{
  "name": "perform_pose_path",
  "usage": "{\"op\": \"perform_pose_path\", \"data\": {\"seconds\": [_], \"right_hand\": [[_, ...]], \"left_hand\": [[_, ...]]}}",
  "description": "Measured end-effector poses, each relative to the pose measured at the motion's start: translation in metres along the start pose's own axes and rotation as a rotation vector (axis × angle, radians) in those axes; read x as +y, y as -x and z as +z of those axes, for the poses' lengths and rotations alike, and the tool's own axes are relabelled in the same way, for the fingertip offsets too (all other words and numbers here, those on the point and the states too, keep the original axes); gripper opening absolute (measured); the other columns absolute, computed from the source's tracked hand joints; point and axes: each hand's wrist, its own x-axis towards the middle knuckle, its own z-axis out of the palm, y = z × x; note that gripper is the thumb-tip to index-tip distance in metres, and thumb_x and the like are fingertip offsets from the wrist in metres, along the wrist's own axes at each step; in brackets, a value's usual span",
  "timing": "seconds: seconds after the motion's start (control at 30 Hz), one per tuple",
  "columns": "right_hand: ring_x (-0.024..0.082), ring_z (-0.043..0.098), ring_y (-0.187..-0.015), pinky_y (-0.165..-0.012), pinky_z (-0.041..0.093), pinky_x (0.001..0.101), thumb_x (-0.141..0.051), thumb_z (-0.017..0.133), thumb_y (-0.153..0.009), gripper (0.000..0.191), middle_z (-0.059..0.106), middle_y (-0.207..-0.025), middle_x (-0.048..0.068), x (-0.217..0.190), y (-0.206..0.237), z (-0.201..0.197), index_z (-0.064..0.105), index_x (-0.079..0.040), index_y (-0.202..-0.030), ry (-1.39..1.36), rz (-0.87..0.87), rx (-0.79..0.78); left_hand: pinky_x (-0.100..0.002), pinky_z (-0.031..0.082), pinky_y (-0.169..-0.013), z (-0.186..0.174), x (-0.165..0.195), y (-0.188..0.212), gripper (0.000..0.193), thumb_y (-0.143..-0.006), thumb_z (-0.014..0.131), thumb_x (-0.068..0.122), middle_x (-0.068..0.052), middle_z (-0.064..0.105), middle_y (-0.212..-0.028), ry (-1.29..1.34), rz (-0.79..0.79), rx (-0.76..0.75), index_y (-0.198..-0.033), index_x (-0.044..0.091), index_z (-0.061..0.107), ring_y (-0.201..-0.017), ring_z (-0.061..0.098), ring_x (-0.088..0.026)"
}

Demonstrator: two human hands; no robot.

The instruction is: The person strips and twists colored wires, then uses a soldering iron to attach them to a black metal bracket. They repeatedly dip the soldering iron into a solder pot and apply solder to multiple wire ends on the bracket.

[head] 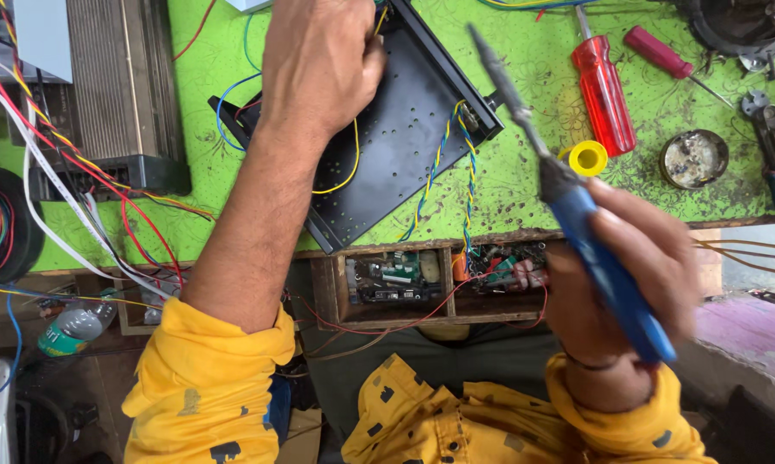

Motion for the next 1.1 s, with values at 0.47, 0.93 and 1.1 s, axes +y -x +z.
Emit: {"op": "perform_pose_path", "data": {"seconds": [0.47,0.93,1.1], "right_hand": [[0.033,0.069,-0.11,-0.099,0.057,0.0337,-0.021,0.074,-0.117,0.036,0.069,-0.126,0.032,0.048,0.029,-0.059,0.057,0.008,-0.129,0.093,-0.094,0.116],[0.03,0.072,-0.103,-0.091,0.058,0.0314,-0.029,0.073,-0.111,0.034,0.073,-0.121,0.024,0.045,0.03,-0.052,0.062,0.001,-0.122,0.026,0.017,0.046],[0.024,0.07,-0.089,-0.075,0.06,0.0295,-0.053,0.061,-0.106,0.061,0.067,-0.105,0.023,0.062,0.025,-0.089,0.056,0.007,-0.103,0.004,-0.051,0.454]], "left_hand": [[-0.052,0.043,-0.092,-0.009,0.001,0.007,0.025,-0.088,0.085,0.017,-0.02,0.061,-0.105,0.071,-0.153,-0.133,-0.078,0.002,0.068,-0.108,0.056,-0.041],[-0.051,0.047,-0.086,-0.001,0.006,0.001,0.019,-0.093,0.082,0.012,-0.021,0.063,-0.106,0.064,-0.132,-0.048,-0.088,-0.001,0.069,-0.103,0.059,-0.041],[-0.051,0.048,-0.083,0.0,0.005,0.001,0.01,-0.088,0.075,0.008,-0.022,0.063,-0.103,0.006,-0.009,-0.014,-0.087,-0.001,0.07,-0.098,0.06,-0.042]]}}
